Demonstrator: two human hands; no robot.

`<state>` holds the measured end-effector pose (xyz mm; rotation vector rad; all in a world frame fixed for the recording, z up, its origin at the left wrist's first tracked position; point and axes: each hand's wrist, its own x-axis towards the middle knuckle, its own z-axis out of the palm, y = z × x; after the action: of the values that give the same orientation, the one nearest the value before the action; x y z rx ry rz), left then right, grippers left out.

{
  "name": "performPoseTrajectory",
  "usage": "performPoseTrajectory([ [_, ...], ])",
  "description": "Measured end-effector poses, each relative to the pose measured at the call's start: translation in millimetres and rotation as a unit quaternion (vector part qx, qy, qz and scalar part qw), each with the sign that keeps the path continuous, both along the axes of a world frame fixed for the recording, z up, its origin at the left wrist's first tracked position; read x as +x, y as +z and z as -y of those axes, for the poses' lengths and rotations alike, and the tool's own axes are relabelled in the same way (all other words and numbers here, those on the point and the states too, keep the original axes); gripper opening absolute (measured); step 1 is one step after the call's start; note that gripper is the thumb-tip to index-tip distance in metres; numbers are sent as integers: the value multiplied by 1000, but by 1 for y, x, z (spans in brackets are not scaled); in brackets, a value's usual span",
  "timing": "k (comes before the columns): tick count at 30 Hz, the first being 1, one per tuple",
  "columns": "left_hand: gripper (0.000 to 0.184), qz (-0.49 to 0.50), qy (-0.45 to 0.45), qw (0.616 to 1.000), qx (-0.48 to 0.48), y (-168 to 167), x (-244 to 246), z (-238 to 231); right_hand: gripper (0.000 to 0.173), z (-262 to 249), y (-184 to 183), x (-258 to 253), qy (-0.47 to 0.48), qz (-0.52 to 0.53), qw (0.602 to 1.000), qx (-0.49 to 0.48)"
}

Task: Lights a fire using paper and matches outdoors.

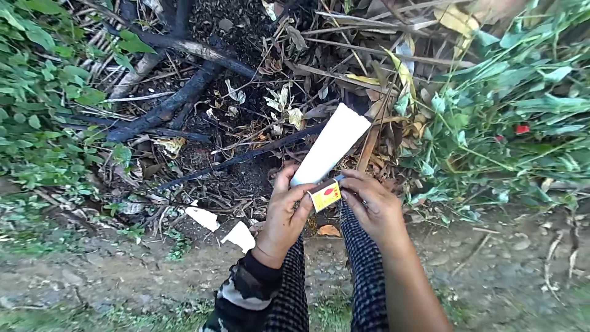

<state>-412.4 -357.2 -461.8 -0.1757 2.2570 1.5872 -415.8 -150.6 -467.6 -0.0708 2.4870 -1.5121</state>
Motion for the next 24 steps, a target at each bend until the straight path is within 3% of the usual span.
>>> performPoseTrajectory([
  [3, 26, 3, -10, 1000, 0, 15, 1, 5, 15, 6, 16, -1, 29, -7, 999, 46],
  [11, 23, 124, -44, 990, 56, 77, 17, 29, 7, 5, 70, -7, 204, -6, 978, 31],
  [17, 22, 155, -63, 982, 87, 111, 19, 30, 6, 2, 108, -11, 287, -26, 955, 66],
  [20, 23, 184, -67, 976, 94, 138, 17, 29, 6, 0, 135, -8, 295, -43, 951, 75],
  [24, 24, 194, -34, 976, 94, 188, 9, 24, 11, -3, 179, -1, 238, -97, 963, 77],
])
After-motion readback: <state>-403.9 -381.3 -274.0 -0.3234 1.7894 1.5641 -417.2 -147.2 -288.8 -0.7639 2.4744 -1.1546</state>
